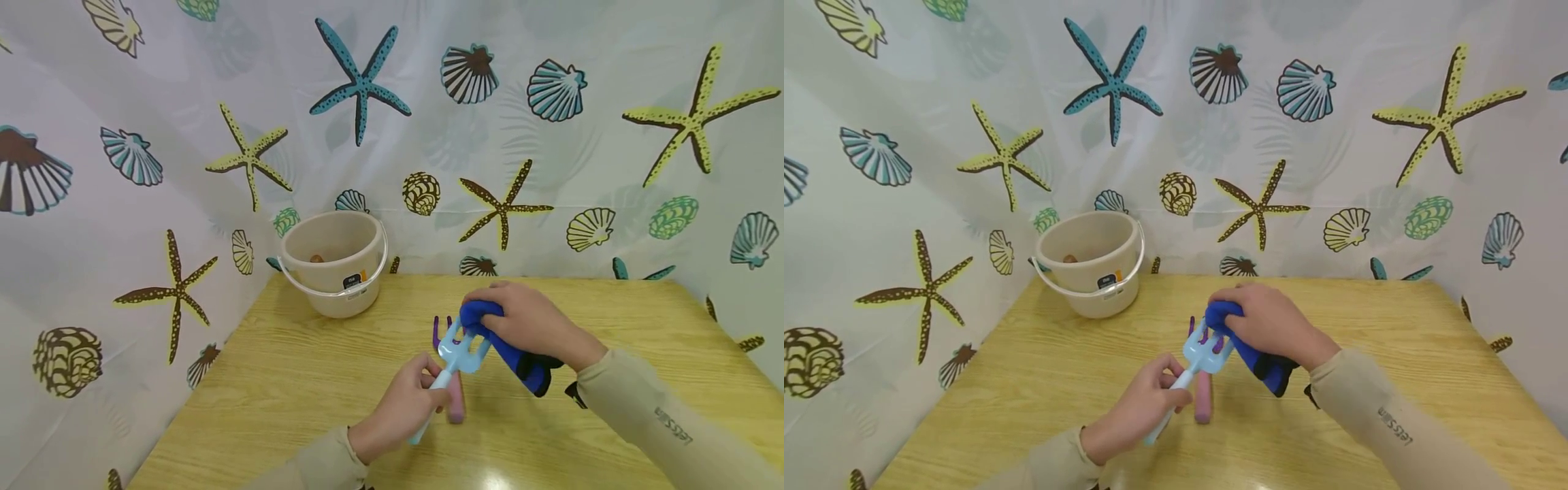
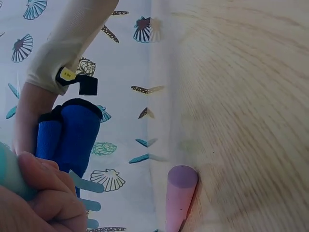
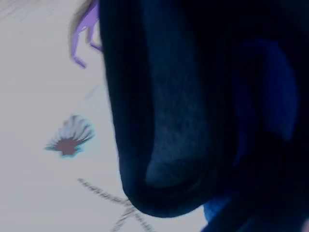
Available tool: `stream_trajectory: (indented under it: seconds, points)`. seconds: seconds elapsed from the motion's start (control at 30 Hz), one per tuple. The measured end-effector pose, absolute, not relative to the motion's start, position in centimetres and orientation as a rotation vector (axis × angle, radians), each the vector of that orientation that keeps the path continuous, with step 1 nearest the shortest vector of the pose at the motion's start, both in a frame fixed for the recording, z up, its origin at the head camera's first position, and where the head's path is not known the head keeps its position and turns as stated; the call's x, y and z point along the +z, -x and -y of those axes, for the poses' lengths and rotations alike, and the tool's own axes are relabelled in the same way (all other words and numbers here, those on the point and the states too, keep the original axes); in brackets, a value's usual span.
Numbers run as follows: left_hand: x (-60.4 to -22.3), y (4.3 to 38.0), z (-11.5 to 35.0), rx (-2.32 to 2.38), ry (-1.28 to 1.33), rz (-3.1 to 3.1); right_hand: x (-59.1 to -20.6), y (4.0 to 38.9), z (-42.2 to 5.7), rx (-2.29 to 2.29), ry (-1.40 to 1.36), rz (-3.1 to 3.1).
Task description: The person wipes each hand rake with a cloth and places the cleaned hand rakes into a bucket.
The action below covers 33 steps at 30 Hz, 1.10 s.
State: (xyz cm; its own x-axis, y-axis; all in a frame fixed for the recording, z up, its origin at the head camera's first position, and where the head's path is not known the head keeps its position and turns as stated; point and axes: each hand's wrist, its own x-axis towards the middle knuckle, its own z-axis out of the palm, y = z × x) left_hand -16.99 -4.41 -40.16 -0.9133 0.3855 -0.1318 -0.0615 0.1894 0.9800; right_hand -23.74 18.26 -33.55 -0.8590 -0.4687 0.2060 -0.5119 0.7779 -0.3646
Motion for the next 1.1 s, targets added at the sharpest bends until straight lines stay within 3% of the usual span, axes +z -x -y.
stream_trajectory:
  seconds: [0.23, 0.57, 0.9, 1.1]
  points:
    - [-39.7, 16.9, 4.1, 1.778, -0.306, -2.100, -34.7, 19.8, -15.1, 0.198, -0.972, 2.557]
    - [-39.9, 16.4, 4.2, 1.748, -0.312, -2.133, -36.0, 21.6, -16.0, 0.177, -0.735, 2.665]
    - [-39.3, 17.0, 4.3, 1.752, -0.310, -2.139, -34.8, 19.4, -14.4, 0.207, -0.984, 2.526]
    - [-39.3, 16.7, 4.4, 1.723, -0.316, -2.166, -35.1, 20.8, -14.7, 0.134, -0.809, 2.660]
